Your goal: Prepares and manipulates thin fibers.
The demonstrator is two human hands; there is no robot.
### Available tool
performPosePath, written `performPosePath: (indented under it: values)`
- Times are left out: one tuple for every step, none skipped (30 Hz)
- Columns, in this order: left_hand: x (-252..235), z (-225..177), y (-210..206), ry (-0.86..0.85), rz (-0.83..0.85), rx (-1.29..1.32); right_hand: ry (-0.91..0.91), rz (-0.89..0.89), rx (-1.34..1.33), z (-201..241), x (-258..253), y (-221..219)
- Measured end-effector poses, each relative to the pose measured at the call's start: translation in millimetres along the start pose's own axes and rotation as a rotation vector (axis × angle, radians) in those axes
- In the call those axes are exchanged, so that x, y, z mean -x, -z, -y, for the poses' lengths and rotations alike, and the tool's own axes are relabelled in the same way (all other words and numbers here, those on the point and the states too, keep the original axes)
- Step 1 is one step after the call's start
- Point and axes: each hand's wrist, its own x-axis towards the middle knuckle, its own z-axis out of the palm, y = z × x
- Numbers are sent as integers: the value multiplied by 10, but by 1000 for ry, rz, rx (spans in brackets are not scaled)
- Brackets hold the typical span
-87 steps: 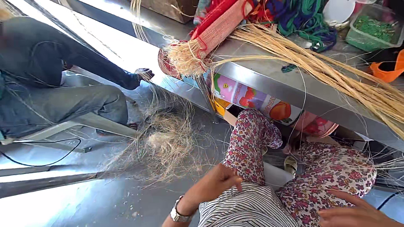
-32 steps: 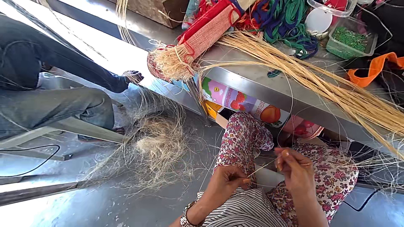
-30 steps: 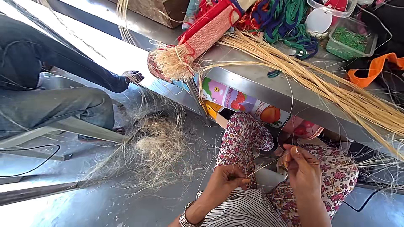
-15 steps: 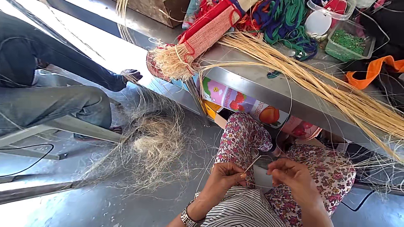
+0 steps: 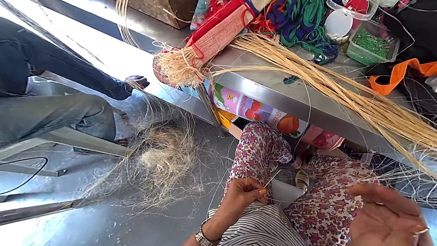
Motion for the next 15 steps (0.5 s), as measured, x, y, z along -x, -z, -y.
performPosePath:
  values:
    - [-3, 5, -7, 9, 7, 16, -2, 50, -49, 23, 17, 19]
    - [-2, 6, -20, 8, 10, 18, -22, 130, -49, 36, 53, 11]
    - [2, 3, -33, 1, 12, 13, -75, 219, -8, 42, 101, -33]
    - [7, 2, -46, -8, 16, 8, -158, 293, 50, 32, 155, -118]
    - [14, 2, -61, -15, 16, 5, -236, 343, 103, -9, 211, -230]
    - [22, 7, -70, -23, 23, -2, -298, 369, 143, -73, 264, -350]
    - [28, 13, -78, -32, 31, -15, -354, 365, 153, -142, 309, -454]
    - [31, 18, -84, -44, 38, -34, -404, 334, 120, -197, 337, -535]
    - [32, 23, -88, -57, 45, -55, -450, 290, 55, -233, 348, -590]
    - [35, 32, -90, -68, 52, -74, -480, 245, -19, -253, 351, -628]
    - [39, 38, -89, -74, 61, -92, -491, 204, -83, -265, 354, -653]
    - [40, 34, -89, -71, 71, -113, -489, 171, -126, -273, 355, -670]
    - [38, 21, -91, -60, 86, -137, -484, 149, -145, -282, 354, -683]
    - [33, -2, -93, -45, 104, -163, -479, 141, -150, -292, 351, -690]
    - [25, -29, -100, -32, 121, -186, -477, 149, -148, -299, 344, -691]
